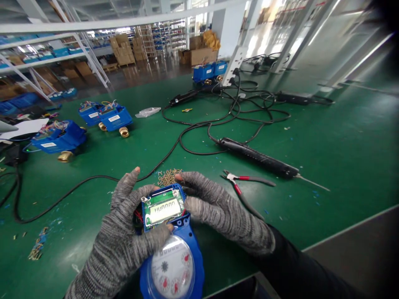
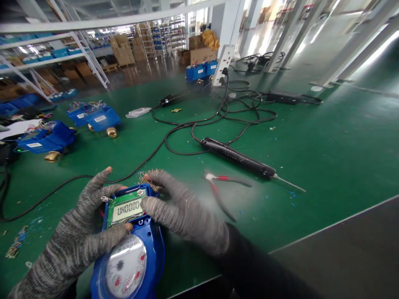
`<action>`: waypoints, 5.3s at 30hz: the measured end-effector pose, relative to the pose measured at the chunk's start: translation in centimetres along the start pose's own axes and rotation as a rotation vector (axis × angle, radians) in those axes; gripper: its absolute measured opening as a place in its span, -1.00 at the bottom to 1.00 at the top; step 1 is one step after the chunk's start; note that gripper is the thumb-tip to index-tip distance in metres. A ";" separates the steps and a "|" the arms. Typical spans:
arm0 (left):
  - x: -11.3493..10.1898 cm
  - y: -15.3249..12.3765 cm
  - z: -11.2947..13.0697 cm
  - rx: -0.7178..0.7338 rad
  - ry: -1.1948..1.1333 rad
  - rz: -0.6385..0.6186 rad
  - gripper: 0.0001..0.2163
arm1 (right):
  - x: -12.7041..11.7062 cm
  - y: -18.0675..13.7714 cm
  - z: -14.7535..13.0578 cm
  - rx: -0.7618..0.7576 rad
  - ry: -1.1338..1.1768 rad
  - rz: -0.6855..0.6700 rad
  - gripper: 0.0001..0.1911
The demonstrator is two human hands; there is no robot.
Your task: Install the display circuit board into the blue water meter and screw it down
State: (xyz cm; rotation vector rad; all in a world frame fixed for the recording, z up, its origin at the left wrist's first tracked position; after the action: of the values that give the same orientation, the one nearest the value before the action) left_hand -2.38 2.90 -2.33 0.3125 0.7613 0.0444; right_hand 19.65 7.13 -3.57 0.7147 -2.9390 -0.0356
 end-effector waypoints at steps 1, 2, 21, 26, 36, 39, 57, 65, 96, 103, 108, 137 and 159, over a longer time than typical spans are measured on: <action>0.0 0.0 0.1 0.000 -0.008 -0.008 -0.53 | 0.4 0.1 0.2 0.006 -0.023 -0.006 -0.41; 0.1 0.0 0.1 -0.011 -0.030 -0.017 -0.53 | 0.8 0.3 0.5 0.011 -0.035 -0.013 -0.35; -3.2 -3.7 1.8 0.207 -0.027 0.120 -0.37 | 2.6 0.8 1.4 0.161 0.163 -0.115 -0.33; -1.9 -2.6 2.7 0.436 0.219 0.063 -0.49 | 2.8 1.1 0.7 0.123 0.106 -0.099 -0.42; -1.4 -3.3 2.7 0.546 0.301 0.144 -0.57 | 3.3 1.0 -0.1 0.087 0.035 -0.104 -0.43; -1.2 -3.4 3.2 0.562 0.340 0.160 -0.55 | 3.0 1.0 -0.6 0.046 -0.034 -0.088 -0.46; -0.4 -3.6 0.9 0.152 0.105 0.520 -0.63 | 1.4 1.7 1.0 -0.173 -0.489 -0.142 -0.41; -0.9 -2.3 -1.0 -0.070 0.048 0.446 -0.83 | 1.3 1.6 1.0 -0.097 -0.433 -0.137 -0.49; -1.2 -2.0 1.2 0.037 0.322 0.482 -0.83 | 0.7 1.0 1.6 -0.034 -0.426 -0.101 -0.39; -1.1 -2.7 1.0 -0.004 0.306 0.384 -0.81 | 1.3 1.2 0.8 -0.117 -0.414 -0.170 -0.44; -1.1 -3.1 0.8 -0.036 0.234 0.371 -0.83 | 1.2 1.0 1.1 -0.042 -0.353 -0.179 -0.43; -1.5 -2.7 2.3 0.402 0.121 0.250 -0.68 | 1.6 1.5 0.5 -0.183 -0.453 -0.175 -0.46; -1.2 -3.0 1.7 0.380 0.144 0.264 -0.67 | 0.9 0.5 0.1 -0.191 -0.350 -0.151 -0.48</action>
State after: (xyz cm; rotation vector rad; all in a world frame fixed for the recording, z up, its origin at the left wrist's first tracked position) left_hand -2.30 -0.62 -1.28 0.7771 0.8665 0.1737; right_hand 18.60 7.15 -3.59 0.9863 -3.1329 -0.4953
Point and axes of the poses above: each hand's wrist, its own y-axis towards the middle knuckle, its own x-axis out of the palm, z = x × y, the point moved 2 cm from there along y, towards the middle knuckle, and after that the axes turned 1 degree about -x, right-handed, at the moved point
